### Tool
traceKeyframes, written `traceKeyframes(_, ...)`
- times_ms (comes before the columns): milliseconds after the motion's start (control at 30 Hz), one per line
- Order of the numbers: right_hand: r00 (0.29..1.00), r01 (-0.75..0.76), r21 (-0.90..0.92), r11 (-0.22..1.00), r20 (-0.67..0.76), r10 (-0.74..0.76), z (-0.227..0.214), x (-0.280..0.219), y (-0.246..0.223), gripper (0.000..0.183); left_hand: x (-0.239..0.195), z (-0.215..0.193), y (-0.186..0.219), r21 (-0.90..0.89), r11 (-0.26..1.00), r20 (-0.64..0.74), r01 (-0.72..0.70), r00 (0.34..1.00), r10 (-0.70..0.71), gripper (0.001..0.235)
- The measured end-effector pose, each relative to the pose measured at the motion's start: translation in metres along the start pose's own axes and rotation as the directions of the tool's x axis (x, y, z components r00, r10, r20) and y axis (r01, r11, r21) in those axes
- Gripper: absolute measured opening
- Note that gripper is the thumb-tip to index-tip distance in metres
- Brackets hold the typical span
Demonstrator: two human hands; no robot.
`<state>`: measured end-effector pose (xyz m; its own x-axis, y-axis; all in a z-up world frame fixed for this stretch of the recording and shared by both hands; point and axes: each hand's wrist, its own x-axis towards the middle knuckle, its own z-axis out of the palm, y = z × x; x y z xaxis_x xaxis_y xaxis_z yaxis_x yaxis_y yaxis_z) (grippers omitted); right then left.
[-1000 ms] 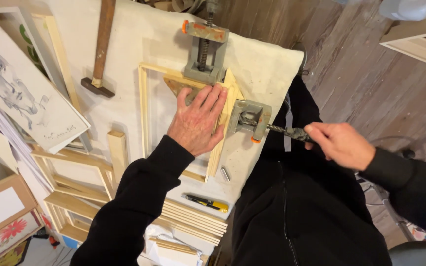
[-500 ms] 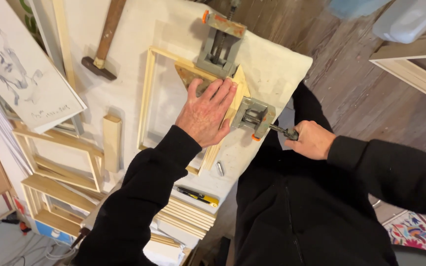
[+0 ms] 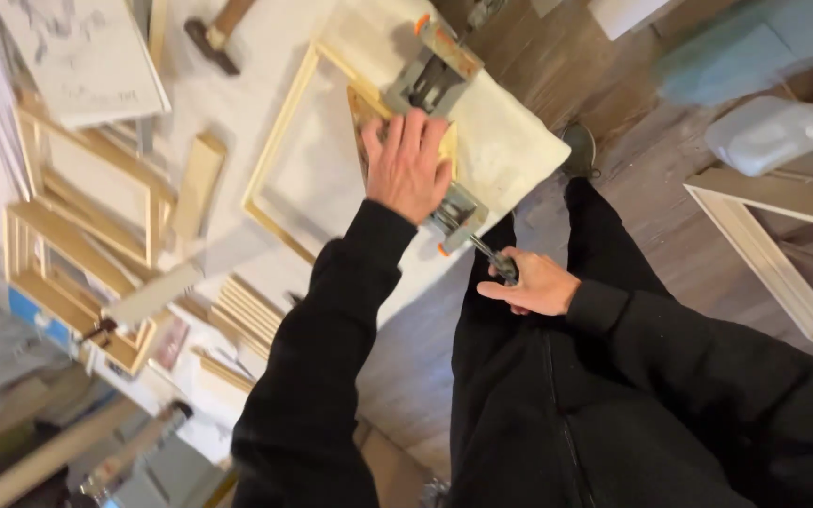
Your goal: Assembling and securing wooden picture frames using a corner clamp, hammer, and utility knife.
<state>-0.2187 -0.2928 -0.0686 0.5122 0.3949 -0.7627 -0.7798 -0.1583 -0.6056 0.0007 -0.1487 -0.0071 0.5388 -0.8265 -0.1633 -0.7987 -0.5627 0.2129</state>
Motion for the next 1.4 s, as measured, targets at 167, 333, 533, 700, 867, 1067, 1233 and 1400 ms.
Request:
traceKeyframes(167, 0.961, 0.224, -0.187, 0.957, -0.119, -0.248, -0.025, -0.008, 0.017, 0.073, 0.020, 0.036, -0.015, 0.268, 0.950, -0.260, 0.161, 0.961, -0.089, 0.040)
traceKeyframes(333, 0.914, 0.367, 0.027, 0.930, -0.194, -0.355, -0.062, -0.040, 0.006, 0.064, -0.011, -0.029, 0.039, -0.366, 0.871, -0.445, 0.327, 0.761, -0.472, 0.049)
traceKeyframes(533, 0.705, 0.684, 0.405, 0.607, -0.153, -0.693, -0.072, -0.091, -0.086, 0.073, -0.067, 0.040, 0.172, -0.996, -0.093, 0.065, 0.003, 0.743, -0.666, 0.077)
traceKeyframes(700, 0.612, 0.691, 0.422, 0.586, 0.088, -0.786, -0.027, -0.094, -0.064, 0.103, -0.070, 0.063, 0.219, -0.859, -0.426, 0.127, -0.283, 0.688, -0.714, 0.089)
traceKeyframes(867, 0.627, 0.692, 0.425, 0.584, 0.048, -0.778, 0.034, -0.096, -0.081, 0.112, -0.092, 0.088, 0.237, -0.787, -0.261, 0.022, -0.559, 0.397, -0.918, 0.077)
traceKeyframes(1067, 0.658, 0.693, 0.169, 0.701, 0.248, -0.711, 0.102, -0.129, -0.129, 0.104, -0.152, 0.118, 0.170, -0.743, -0.109, 0.166, -0.661, -0.023, -0.986, 0.053)
traceKeyframes(1233, 0.832, 0.544, -0.189, 0.818, 0.245, -0.497, 0.082, -0.117, -0.080, 0.055, -0.230, 0.130, 0.093, -0.948, 0.237, -0.273, 0.211, -0.166, -0.948, 0.035)
traceKeyframes(1400, 0.931, 0.245, -0.463, 0.852, -0.131, -0.340, 0.035, -0.089, -0.012, 0.025, -0.237, 0.137, 0.063, -0.498, 0.494, -0.557, 0.713, 0.174, -0.812, 0.045)
